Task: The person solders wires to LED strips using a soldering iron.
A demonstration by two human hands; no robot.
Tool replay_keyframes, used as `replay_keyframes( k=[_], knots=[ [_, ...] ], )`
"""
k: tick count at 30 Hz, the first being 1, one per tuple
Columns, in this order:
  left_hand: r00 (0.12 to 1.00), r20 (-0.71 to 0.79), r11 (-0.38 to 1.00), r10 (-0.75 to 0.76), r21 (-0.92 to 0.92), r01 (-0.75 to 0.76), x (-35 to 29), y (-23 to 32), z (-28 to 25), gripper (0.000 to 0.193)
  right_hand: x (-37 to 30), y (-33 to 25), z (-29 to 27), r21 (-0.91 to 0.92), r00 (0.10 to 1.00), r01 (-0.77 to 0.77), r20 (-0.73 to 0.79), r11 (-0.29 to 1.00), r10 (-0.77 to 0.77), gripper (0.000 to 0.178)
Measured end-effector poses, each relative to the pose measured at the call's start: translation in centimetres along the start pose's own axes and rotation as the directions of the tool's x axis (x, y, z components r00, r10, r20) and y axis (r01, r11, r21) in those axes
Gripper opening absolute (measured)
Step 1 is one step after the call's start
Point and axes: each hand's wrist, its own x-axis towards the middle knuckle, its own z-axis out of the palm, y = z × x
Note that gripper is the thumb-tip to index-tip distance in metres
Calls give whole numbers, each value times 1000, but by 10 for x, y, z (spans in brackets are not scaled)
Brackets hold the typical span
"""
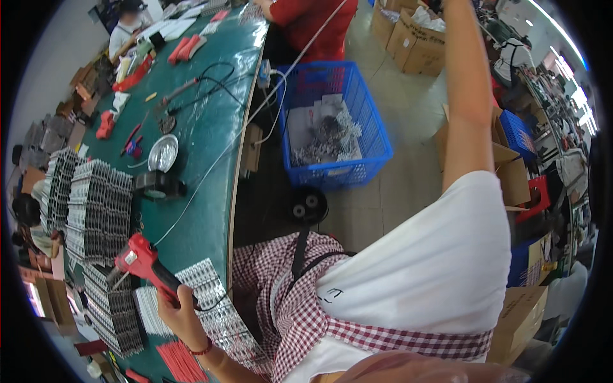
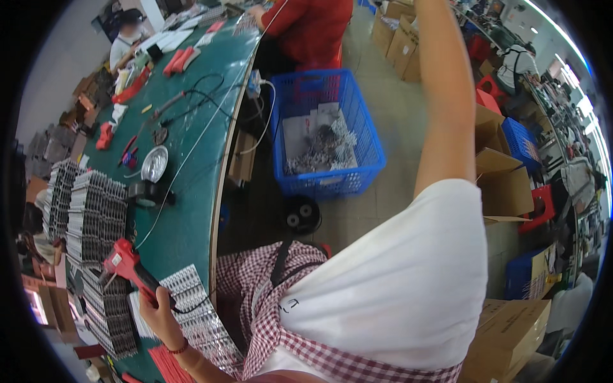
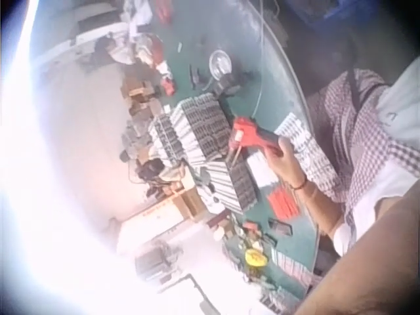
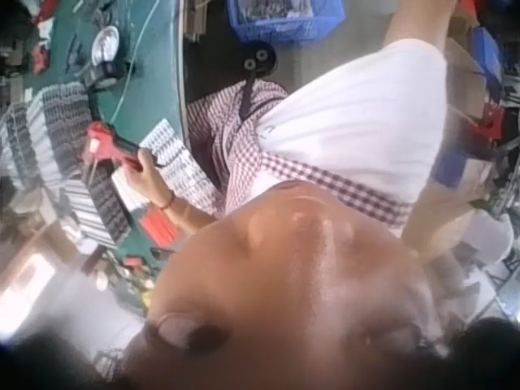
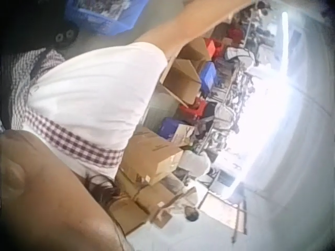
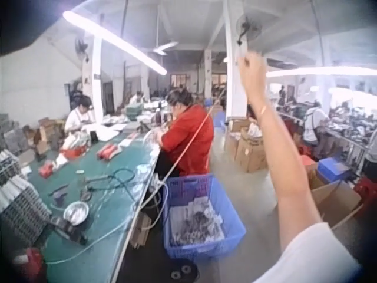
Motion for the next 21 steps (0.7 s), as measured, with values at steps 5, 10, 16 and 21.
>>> replay_keyframes(
  k=[5,10,16,21],
  knots=[
    [998,-55,999,0,-47,-2,-9,-15,-19,10,-158,62,-109,-252,946,-56,295,966,131,40],
    [986,-162,992,-39,-125,19,2,-21,-39,11,-347,113,-242,-718,242,-151,639,679,730,52],
    [995,-94,999,16,-47,-20,14,-26,-40,14,-463,128,-378,-966,-321,-166,242,197,915,58],
    [999,44,994,22,-107,-17,25,-25,-17,10,-432,161,-312,-631,-159,-756,438,176,885,81]
  ],
)
